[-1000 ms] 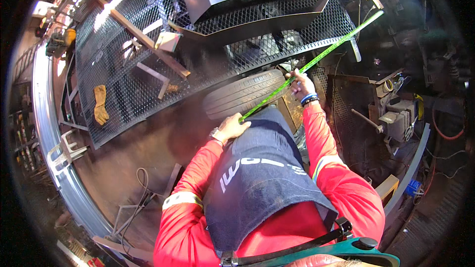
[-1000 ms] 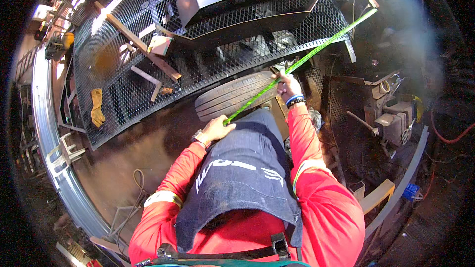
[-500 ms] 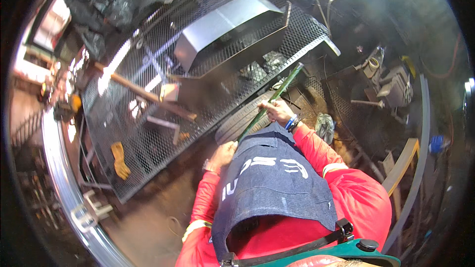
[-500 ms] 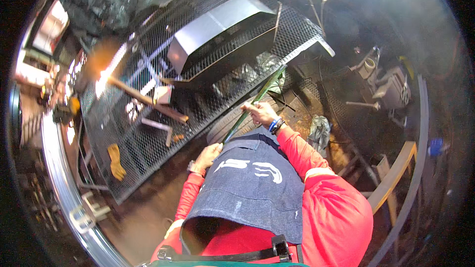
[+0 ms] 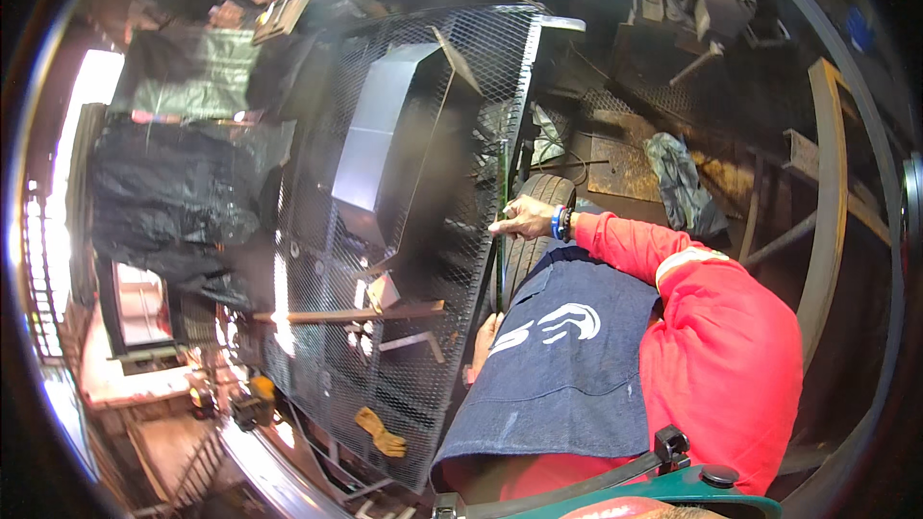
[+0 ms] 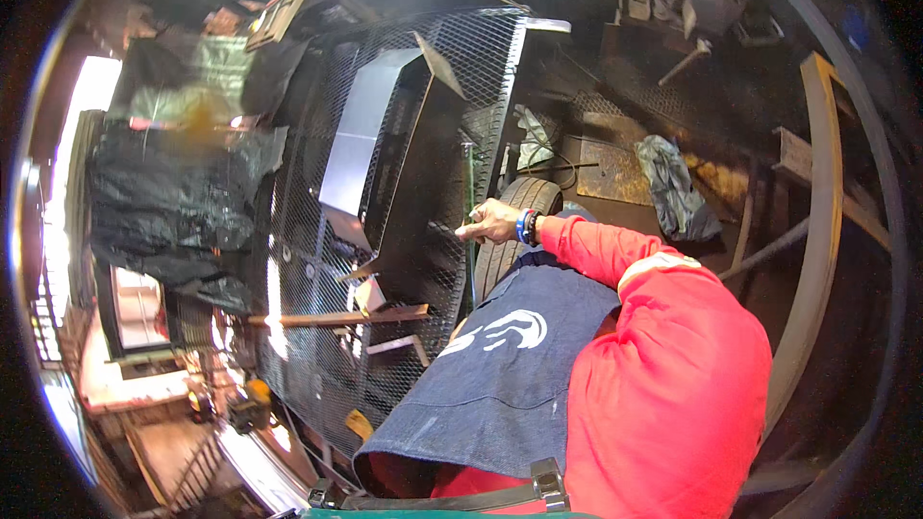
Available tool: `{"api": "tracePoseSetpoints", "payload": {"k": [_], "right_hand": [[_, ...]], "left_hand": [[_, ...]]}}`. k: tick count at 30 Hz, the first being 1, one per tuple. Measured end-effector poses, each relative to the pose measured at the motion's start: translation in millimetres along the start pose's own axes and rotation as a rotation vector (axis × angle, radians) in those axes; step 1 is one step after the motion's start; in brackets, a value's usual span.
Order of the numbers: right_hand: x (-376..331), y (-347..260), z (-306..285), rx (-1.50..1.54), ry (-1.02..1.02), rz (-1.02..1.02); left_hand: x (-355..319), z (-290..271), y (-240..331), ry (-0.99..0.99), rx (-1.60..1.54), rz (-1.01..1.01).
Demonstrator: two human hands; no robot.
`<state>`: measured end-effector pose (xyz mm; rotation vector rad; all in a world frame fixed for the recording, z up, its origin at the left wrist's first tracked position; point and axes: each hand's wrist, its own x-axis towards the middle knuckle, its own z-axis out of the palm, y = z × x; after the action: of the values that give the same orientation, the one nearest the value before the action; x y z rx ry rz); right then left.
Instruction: The person measures a large metal sheet and a curved metal piece using a tape measure and a wooden straightedge. They mark the metal with a white marker and reposition the pieces on a metal mesh workbench to take multiple measurements.
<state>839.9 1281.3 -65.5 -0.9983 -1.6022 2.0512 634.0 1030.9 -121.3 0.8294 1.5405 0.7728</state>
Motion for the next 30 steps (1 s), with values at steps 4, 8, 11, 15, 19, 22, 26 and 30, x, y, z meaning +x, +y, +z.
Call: {"api": "tracePoseSetpoints", "payload": {"k": [4, 8, 11, 15, 19, 22, 26, 30], "right_hand": [[1.9, 5.2, -1.0, -0.042, -0.028, 0.017], [15.3, 14.6, -22.3, -0.042, -0.078, 0.022], [14.1, 8.1, -24.4, 0.103, -0.098, 0.069], [17.6, -3.1, -31.8, -0.100, -0.316, 0.051], [31.7, 6.2, -46.7, -0.034, -0.138, 0.008], [28.9, -9.4, -58.7, 0.061, 0.083, -0.002], [32.7, 4.7, -72.3, 0.275, 0.363, 0.008], [12.9, 18.2, -85.4, 0.341, 0.379, 0.075]], "left_hand": [[4.7, -1.1, 13.4, -0.006, -0.019, -0.027], [9.2, 4.4, 22.8, -0.002, -0.040, -0.043], [10.5, 6.6, 28.3, 0.017, -0.066, -0.051], [13.4, 17.5, 40.7, 0.032, -0.117, -0.048], [26.0, 24.8, 48.5, 0.009, -0.137, -0.015], [28.1, 20.8, 39.3, -0.003, -0.117, -0.148], [17.4, 9.3, -34.8, 0.031, -0.015, 0.003], [1.5, 23.0, -17.3, -0.047, 0.087, -0.049]]}}
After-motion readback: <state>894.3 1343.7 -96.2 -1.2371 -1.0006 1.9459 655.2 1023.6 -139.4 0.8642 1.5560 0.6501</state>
